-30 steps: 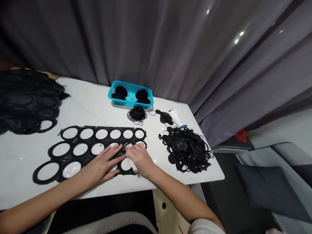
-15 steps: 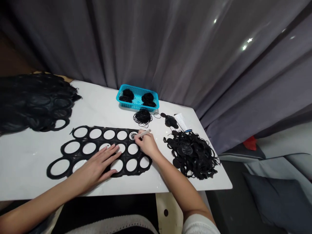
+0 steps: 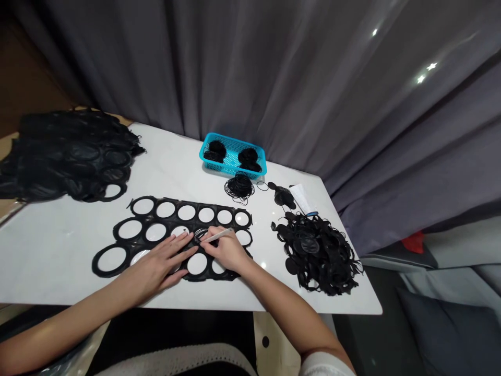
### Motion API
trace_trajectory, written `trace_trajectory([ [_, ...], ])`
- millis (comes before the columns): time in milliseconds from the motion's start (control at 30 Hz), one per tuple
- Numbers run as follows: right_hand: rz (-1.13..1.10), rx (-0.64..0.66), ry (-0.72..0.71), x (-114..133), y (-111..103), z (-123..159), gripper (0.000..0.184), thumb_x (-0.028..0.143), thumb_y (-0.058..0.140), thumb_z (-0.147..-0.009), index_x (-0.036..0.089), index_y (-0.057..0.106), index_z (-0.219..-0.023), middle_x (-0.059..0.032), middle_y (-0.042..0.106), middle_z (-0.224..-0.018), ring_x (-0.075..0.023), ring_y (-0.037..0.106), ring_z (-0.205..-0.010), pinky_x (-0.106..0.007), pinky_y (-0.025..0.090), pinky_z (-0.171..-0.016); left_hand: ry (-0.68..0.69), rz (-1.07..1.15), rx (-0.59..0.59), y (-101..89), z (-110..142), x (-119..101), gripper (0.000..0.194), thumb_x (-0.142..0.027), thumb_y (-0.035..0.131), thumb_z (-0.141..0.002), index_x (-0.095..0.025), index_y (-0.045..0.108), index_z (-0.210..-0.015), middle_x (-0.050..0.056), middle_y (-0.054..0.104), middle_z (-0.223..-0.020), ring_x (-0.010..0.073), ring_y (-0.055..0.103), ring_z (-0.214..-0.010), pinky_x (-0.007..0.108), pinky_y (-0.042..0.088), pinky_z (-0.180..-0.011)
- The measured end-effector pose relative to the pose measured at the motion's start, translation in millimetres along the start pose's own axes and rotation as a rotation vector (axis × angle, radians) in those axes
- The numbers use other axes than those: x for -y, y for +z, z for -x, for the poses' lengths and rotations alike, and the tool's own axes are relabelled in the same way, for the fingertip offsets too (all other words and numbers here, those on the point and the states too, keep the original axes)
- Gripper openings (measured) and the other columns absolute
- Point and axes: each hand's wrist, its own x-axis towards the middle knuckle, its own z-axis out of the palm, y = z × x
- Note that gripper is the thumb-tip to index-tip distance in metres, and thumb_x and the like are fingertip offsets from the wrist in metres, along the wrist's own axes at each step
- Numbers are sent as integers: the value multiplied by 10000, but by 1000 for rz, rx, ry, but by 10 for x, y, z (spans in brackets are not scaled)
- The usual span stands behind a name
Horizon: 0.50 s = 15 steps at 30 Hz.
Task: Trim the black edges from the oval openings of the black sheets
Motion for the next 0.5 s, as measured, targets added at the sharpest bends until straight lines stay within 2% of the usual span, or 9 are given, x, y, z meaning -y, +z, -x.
trace_trajectory([
  [100,100,-16,-79,0,57,62,111,199,650,-905,230,614,-805,-7,736,-910,-197,643,-905,-331,469,-830,0,-4,7,-12,2,-3,475,-364,563,-996,-233,531,-1452,126,440,-1578,303,422,-1455,498,379,-1186],
  [233,380,2,-325,-48,184,179,59,177,574,-953,214,619,-946,-67,731,-998,-221,625,-946,-376,440,-875,-2,-11,26,-1,12,5,502,-355,563,-990,-249,501,-1477,118,406,-1600,307,410,-1462,496,390,-1176],
  [333,615,2,-433,-132,107,97,126,176,575,-934,171,618,-1052,-130,714,-1058,-271,598,-1001,-417,405,-890,6,-11,11,15,15,15,496,-367,569,-984,-243,518,-1461,120,399,-1604,310,401,-1467,495,381,-1180],
  [400,710,-113,-361,-210,-84,-73,115,144,535,-935,169,620,-1008,-129,710,-1005,-272,598,-959,-410,392,-873,16,-23,5,15,12,16,477,-372,569,-983,-228,544,-1437,136,413,-1593,315,410,-1461,498,384,-1177],
  [500,768,-405,-102,-304,-415,-365,141,117,469,-944,182,592,-923,-105,702,-873,-258,607,-844,-377,384,-821,17,-35,9,-7,6,7,468,-360,578,-979,-222,556,-1426,146,429,-1582,319,425,-1450,492,397,-1168],
])
